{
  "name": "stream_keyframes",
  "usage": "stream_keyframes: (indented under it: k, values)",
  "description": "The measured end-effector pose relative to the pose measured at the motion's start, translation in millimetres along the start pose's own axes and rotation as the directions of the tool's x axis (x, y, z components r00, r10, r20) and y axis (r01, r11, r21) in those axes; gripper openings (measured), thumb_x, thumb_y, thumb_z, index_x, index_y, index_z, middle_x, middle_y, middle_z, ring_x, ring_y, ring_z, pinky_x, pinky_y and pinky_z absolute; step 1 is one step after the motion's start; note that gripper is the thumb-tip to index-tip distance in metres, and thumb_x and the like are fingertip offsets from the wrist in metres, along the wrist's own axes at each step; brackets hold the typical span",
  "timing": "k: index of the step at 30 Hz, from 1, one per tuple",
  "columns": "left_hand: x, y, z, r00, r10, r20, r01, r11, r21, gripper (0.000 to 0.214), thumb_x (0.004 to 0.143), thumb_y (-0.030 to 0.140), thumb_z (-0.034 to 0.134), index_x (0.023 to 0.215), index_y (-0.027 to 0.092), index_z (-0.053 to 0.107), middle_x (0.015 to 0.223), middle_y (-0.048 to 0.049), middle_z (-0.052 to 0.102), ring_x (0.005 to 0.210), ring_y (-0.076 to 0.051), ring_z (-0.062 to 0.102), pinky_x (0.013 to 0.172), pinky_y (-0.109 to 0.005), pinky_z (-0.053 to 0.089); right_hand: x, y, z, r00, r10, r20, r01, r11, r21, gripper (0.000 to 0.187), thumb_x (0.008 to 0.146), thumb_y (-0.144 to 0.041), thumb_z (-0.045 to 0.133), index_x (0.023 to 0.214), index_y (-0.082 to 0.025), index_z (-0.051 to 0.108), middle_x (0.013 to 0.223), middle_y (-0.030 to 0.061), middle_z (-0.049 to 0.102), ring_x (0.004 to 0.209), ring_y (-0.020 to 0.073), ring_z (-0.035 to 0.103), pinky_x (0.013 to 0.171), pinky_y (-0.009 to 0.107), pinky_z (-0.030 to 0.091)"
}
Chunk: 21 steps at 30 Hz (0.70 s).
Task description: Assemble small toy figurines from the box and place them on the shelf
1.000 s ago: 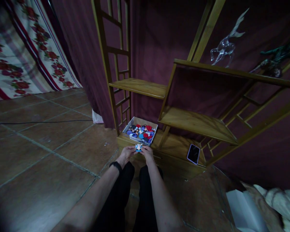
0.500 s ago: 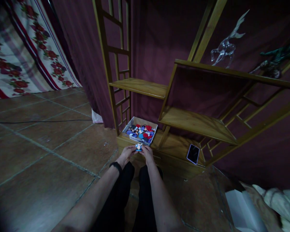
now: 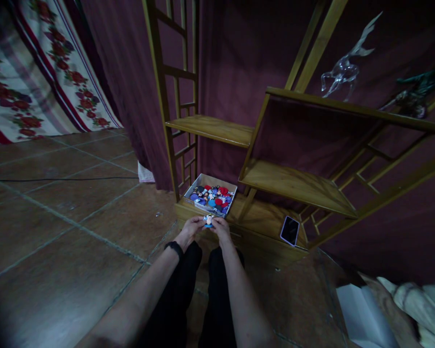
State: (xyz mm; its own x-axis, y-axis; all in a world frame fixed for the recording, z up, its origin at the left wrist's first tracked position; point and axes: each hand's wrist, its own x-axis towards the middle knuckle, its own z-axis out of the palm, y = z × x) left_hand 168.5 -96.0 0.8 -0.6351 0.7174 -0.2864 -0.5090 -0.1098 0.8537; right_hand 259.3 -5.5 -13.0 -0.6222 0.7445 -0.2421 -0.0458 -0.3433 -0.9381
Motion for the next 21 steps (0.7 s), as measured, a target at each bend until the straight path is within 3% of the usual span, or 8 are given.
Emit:
stream_keyframes:
  k: [10, 21]
  values:
    - [1.6, -0.2, -0.1, 1.000, 0.026, 0.018, -0.026, 1.000, -0.014, 0.025, 0.051, 0.021, 0.077, 0.071, 0.012, 0.064, 0.069, -0.0059, 0.064, 0.058, -0.011, 0.057, 0.057, -0.021, 0.045, -3.7, 0.4, 1.0, 1.000, -0.024, 0.009, 0.023, 0.999, 0.027, 0.024, 0.058, -0.036, 0.071, 0.071, -0.017, 0.063, 0.076, 0.0030, 0.066, 0.072, 0.0157, 0.062, 0.066, 0.028, 0.052]
    - [0.8, -2.4, -0.3, 0.997, 0.074, 0.029, -0.075, 0.996, 0.045, 0.032, 0.046, 0.028, 0.079, 0.069, 0.011, 0.064, 0.062, -0.0053, 0.063, 0.053, -0.011, 0.055, 0.052, -0.021, 0.041, 4.3, 1.1, 1.9, 0.999, 0.005, 0.042, -0.006, 1.000, 0.028, 0.030, 0.059, -0.038, 0.070, 0.080, -0.017, 0.065, 0.077, 0.0032, 0.066, 0.073, 0.0174, 0.062, 0.065, 0.031, 0.053]
